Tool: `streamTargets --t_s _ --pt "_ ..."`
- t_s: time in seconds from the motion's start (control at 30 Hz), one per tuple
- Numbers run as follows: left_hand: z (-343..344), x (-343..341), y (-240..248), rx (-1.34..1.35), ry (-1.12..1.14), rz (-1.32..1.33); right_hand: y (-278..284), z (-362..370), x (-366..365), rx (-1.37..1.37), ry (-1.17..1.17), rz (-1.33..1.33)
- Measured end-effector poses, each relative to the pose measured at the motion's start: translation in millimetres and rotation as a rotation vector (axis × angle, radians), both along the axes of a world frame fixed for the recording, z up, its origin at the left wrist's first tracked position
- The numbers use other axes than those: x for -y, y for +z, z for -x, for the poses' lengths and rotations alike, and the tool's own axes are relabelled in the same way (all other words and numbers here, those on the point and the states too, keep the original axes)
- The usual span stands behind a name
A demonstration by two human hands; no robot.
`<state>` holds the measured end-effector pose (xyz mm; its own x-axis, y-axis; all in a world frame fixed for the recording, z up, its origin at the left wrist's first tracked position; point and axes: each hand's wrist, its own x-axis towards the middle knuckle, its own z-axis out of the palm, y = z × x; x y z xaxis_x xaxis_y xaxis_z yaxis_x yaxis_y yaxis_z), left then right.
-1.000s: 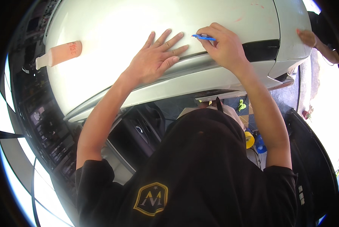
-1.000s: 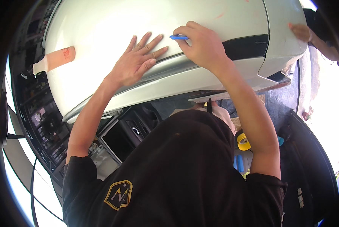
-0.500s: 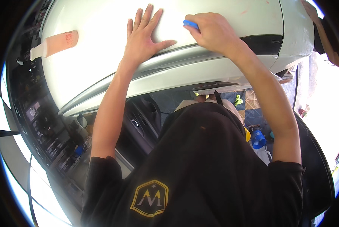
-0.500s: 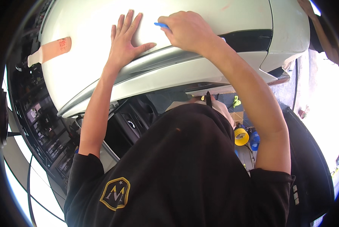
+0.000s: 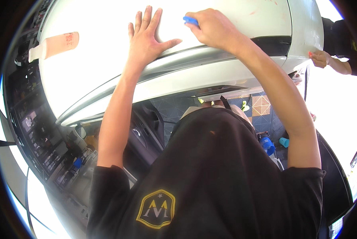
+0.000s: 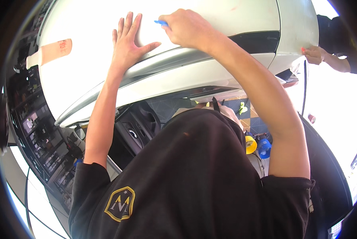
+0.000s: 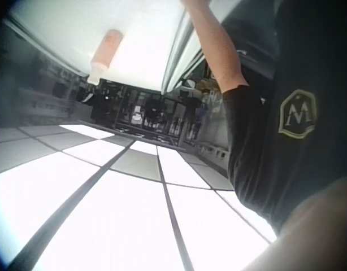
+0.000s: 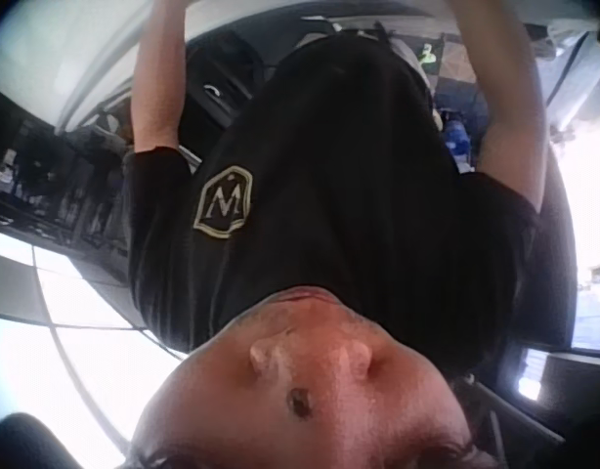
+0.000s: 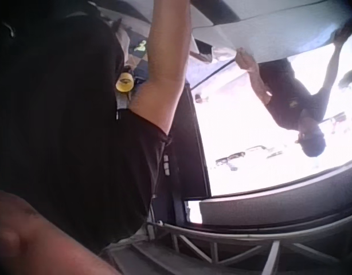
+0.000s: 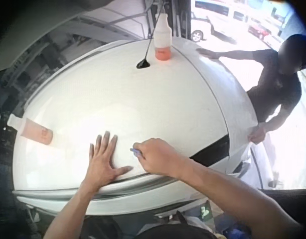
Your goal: The person cleans the white hood of a car by spraying a liquid from a bottle and scrubbing the surface with a blue and orange abrasive pad. They repeatedly wipe the treated areas with a yellow microfiber cloth to remove residue. The process involves alternating between spraying, scrubbing, and wiping to clean specific spots on the vehicle's paint.
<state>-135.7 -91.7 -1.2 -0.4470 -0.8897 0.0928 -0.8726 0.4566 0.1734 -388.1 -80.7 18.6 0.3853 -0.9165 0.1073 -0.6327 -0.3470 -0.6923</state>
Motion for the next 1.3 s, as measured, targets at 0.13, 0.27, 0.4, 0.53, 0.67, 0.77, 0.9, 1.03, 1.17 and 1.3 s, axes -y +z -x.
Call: streamTargets --t_s 0.13,0.27,0.4,0.53,0.67,0.77,0.9,1.03,1.17,1.3 --pt "5 4 3 -0.026 -0.03 -0.025 -19 -4 -12 0.062 0.066 0.114" --pt "1 -1 1 -0.023 -0.008 -0.022 -5 -16 -14 0.022 0.049 0.032" --pt "2 2 3 -0.05 -0.053 -0.013 -10 -13 -3 0.014 0.055 0.055" --pt "2 2 7 -0.047 -0.064 -0.024 -12 -11 10 -0.003 0.115 0.09" --pt "4 -1 5 -0.05 -0.04 -0.039 -6 -15 3 0.007 0.205 0.038" --pt "2 2 5 -0.039 -0.033 -0.029 -5 -18 9 0.054 0.101 0.049" --pt "9 -3 7 -0.009 0.025 -0.047 -1 -10 20 0.04 0.063 0.018" --pt "6 -1 8 -0.01 0.071 -0.067 -15 -22 22 0.094 0.203 0.08" --pt "9 -2 11 0.015 0.066 -0.064 -1 -31 44 0.046 0.201 -0.021" --pt "8 -2 9 -0.013 0.051 -0.027 18 -33 84 0.043 0.068 -0.147"
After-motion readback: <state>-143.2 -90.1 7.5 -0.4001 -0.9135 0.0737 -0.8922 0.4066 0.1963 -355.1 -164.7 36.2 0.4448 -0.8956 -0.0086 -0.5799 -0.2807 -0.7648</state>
